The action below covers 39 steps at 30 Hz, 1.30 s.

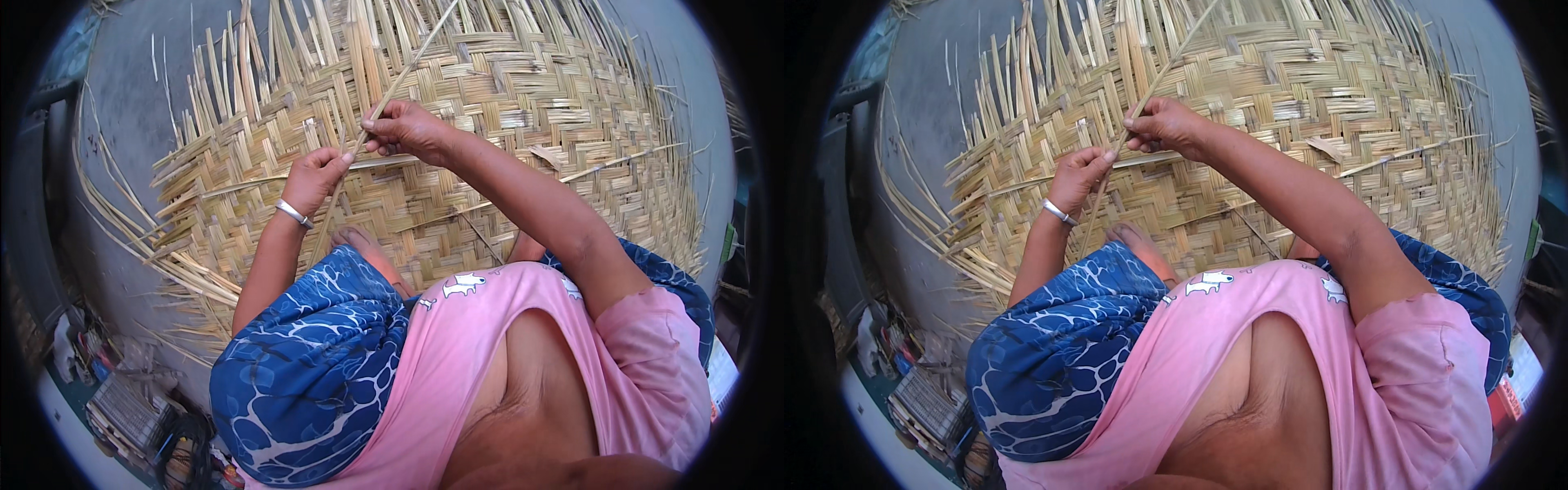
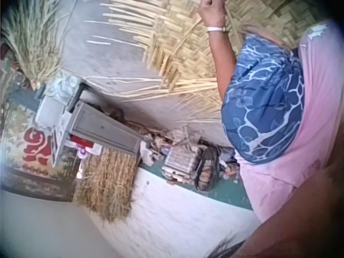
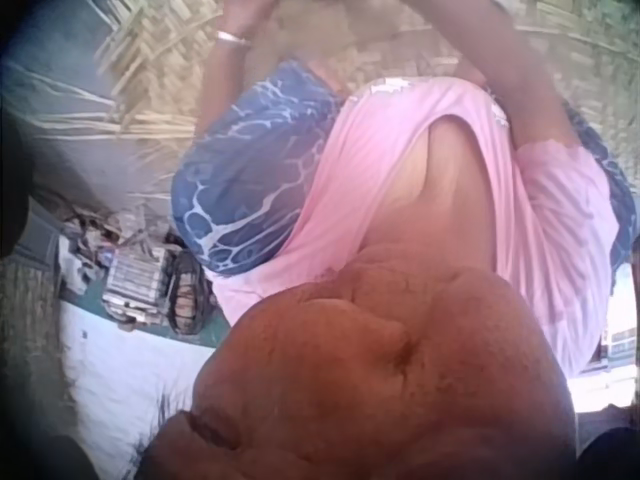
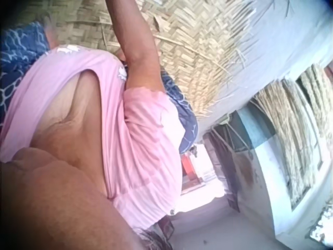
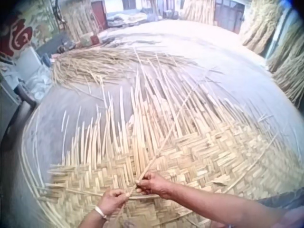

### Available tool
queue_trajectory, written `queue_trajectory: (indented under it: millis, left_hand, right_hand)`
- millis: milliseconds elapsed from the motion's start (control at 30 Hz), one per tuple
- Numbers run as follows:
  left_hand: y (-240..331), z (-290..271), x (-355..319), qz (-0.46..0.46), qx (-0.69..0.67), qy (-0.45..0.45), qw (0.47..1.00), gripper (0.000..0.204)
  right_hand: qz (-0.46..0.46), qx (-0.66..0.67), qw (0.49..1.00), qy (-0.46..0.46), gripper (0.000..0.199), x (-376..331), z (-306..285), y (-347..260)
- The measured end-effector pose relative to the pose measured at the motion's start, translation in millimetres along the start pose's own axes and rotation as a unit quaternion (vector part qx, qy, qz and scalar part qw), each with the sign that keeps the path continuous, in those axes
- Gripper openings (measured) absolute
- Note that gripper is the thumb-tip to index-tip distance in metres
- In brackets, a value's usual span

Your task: The person weaves a mat by hand using dried palm leaves, interlacing strips in a consistent pattern while sitting on the floor. The hands repeatedly pick up, align, and press down the leaf strips to form the woven structure.

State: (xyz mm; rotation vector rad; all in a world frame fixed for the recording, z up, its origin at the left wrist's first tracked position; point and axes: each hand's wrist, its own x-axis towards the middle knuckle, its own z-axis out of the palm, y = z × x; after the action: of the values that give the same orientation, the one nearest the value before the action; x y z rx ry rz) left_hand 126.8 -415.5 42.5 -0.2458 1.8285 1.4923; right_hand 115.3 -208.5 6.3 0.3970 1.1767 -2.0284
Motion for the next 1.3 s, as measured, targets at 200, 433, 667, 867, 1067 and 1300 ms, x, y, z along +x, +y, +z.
queue_trajectory:
  millis: [200,433,667,867,1067,1300]
  left_hand:
    - [-3,-6,-4,-0.04,0.036,-0.063,0.997,0.017]
    - [-18,-1,7,0.031,0.056,-0.034,0.997,0.015]
    - [-6,1,8,-0.01,0.04,-0.035,0.999,0.014]
    - [-14,3,9,0.022,0.096,-0.031,0.995,0.014]
    - [-8,-8,6,-0.078,-0.21,-0.186,0.957,0.015]
    - [-8,-5,10,-0.034,-0.219,-0.185,0.957,0.013]
  right_hand:
    - [0.004,-0.013,1.0,0.009,0.016,-1,-9,-1]
    - [0.017,-0.029,0.999,0.007,0.015,-2,-3,8]
    - [0.009,-0.001,1.0,-0.006,0.013,1,1,23]
    - [-0.018,-0.059,0.998,0.029,0.011,-1,6,29]
    - [-0.027,-0.001,0.999,-0.028,0.013,-8,9,13]
    - [-0.019,0.024,0.999,-0.034,0.017,-4,8,11]
